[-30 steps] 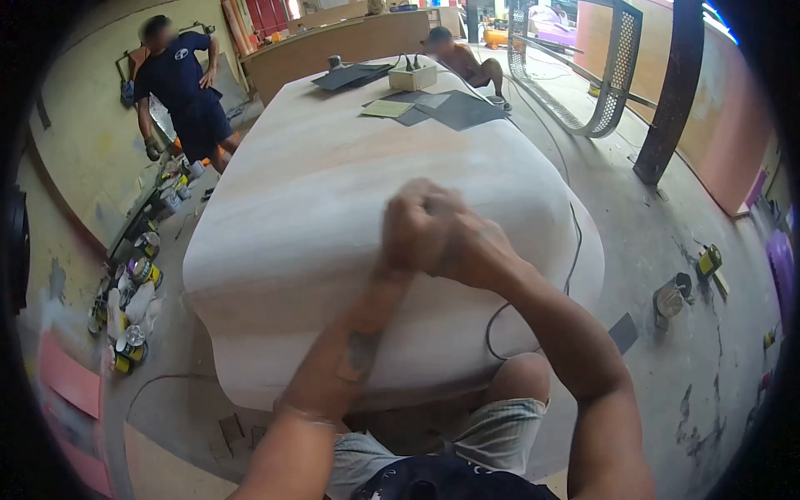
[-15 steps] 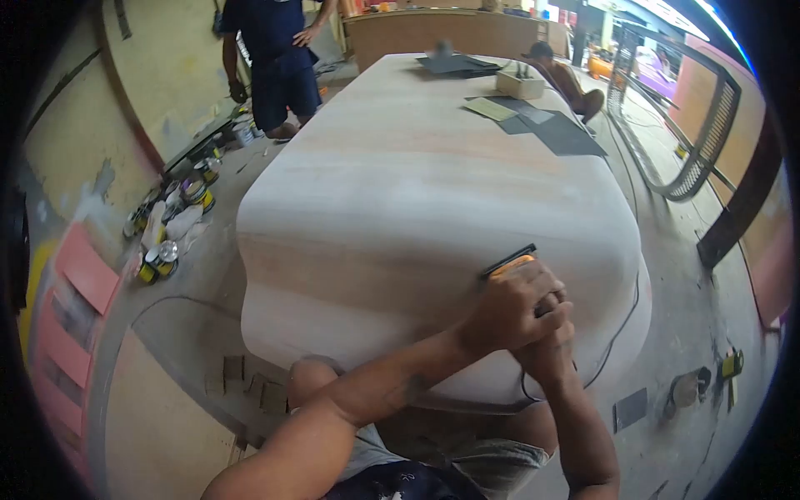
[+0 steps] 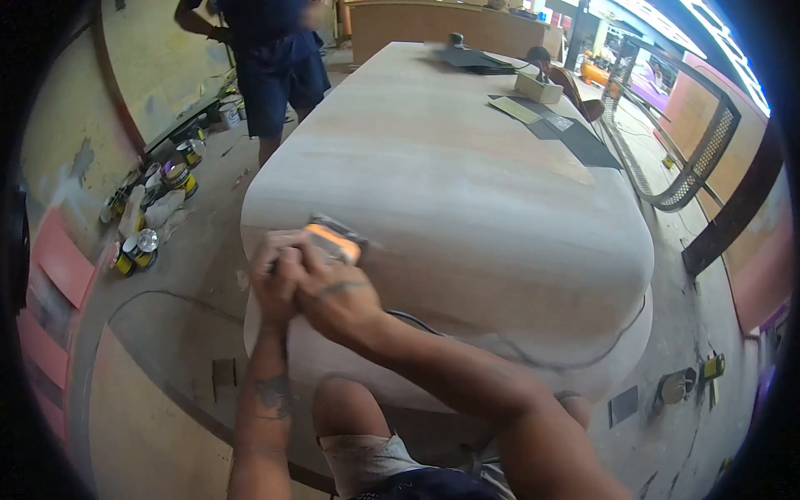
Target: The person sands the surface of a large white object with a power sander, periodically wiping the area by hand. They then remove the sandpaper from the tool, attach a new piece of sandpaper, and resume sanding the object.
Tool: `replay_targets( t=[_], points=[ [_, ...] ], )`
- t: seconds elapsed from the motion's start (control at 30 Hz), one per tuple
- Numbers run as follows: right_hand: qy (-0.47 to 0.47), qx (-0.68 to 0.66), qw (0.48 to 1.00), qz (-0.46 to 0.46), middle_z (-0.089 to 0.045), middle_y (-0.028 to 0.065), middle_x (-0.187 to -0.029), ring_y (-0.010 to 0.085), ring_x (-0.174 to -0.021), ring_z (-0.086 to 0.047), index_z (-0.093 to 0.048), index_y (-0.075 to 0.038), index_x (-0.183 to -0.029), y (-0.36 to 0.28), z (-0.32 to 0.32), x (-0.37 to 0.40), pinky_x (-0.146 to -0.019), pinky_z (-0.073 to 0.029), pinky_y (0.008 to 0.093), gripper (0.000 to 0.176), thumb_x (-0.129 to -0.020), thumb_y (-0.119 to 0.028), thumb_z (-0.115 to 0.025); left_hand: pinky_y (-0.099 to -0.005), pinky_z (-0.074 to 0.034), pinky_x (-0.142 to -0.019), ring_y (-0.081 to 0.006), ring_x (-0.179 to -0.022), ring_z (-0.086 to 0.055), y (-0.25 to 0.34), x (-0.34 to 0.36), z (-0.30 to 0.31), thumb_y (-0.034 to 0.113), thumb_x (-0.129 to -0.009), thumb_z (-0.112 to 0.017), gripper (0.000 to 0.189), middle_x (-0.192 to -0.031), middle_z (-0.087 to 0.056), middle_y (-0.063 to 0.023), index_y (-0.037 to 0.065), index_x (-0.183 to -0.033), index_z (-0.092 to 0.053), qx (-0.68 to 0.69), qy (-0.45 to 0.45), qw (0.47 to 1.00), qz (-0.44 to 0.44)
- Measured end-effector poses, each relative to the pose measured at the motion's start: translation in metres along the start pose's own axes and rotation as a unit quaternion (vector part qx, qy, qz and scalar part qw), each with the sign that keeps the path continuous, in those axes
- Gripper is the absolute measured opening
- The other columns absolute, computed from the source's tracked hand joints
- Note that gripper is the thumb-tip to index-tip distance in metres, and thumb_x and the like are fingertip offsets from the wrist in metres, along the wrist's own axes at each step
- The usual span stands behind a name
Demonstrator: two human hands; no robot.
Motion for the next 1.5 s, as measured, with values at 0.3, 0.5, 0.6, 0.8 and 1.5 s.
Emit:
replay_targets(
  t=[0.3, 0.5, 0.6, 0.8, 1.5],
  points=[
    [-0.045, 0.035, 0.996, 0.069, -0.045, 0.0260, -0.156, 0.0369, -0.113, -0.072, -0.043, -0.001, -0.157, -0.078, -0.066, -0.102, -0.088, -0.062, 0.0414, 0.068, -0.095, -0.018, -0.066, -0.0359, -0.053, -0.094, -0.0213, -0.100, -0.068, -0.061, -0.015, 0.121, 0.024, -0.106, -0.049, 0.036, -0.107, -0.073, -0.0121, -0.004, -0.110, -0.071, -0.002, 0.082, 0.990, 0.116],
    [0.043, 0.068, 0.994, 0.069, -0.046, 0.0229, -0.159, 0.0299, -0.119, -0.071, -0.048, 0.000, -0.151, -0.013, -0.009, -0.019, -0.082, -0.065, 0.0405, 0.064, -0.093, -0.019, -0.067, -0.0376, -0.053, -0.094, -0.0220, -0.103, -0.069, -0.028, 0.006, 0.025, 0.019, -0.103, -0.061, 0.022, -0.106, -0.073, -0.0090, 0.002, -0.109, -0.073, -0.005, 0.036, 0.996, 0.084],
    [0.037, 0.051, 0.998, 0.005, -0.059, 0.0199, -0.143, 0.0308, -0.108, -0.075, -0.054, 0.000, -0.137, 0.030, 0.050, 0.050, -0.073, -0.066, 0.0404, 0.056, -0.088, -0.019, -0.073, -0.0407, -0.054, -0.096, -0.0233, -0.103, -0.070, 0.016, 0.018, -0.060, 0.020, -0.099, -0.070, 0.017, -0.105, -0.075, -0.0101, 0.004, -0.103, -0.074, 0.042, 0.019, 0.998, 0.035],
    [0.028, 0.041, 0.991, -0.122, -0.065, 0.0207, -0.128, 0.0401, -0.105, -0.071, -0.057, -0.006, -0.133, 0.122, 0.128, 0.190, -0.079, -0.062, 0.0506, 0.060, -0.082, -0.024, -0.083, -0.0441, -0.055, -0.093, -0.0292, -0.099, -0.070, 0.109, 0.049, -0.233, 0.026, -0.095, -0.074, 0.023, -0.101, -0.072, -0.0135, 0.004, -0.102, -0.071, 0.136, -0.074, 0.987, -0.031],
    [0.026, 0.018, 0.984, -0.174, -0.066, 0.0172, -0.131, 0.0402, -0.113, -0.067, -0.056, -0.007, -0.137, 0.094, 0.108, 0.122, -0.086, -0.059, 0.0490, 0.061, -0.083, -0.022, -0.082, -0.0424, -0.056, -0.089, -0.0296, -0.094, -0.071, 0.070, 0.019, -0.171, 0.030, -0.093, -0.075, 0.027, -0.097, -0.074, -0.0157, 0.003, -0.095, -0.072, 0.135, -0.069, 0.988, 0.034]
  ],
)
Point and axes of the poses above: each hand's wrist, its own x-axis away from the middle knuckle, its own z-axis out of the back of the hand, y = z × x, the point moved 10 cm from there along -x, towards the middle knuckle
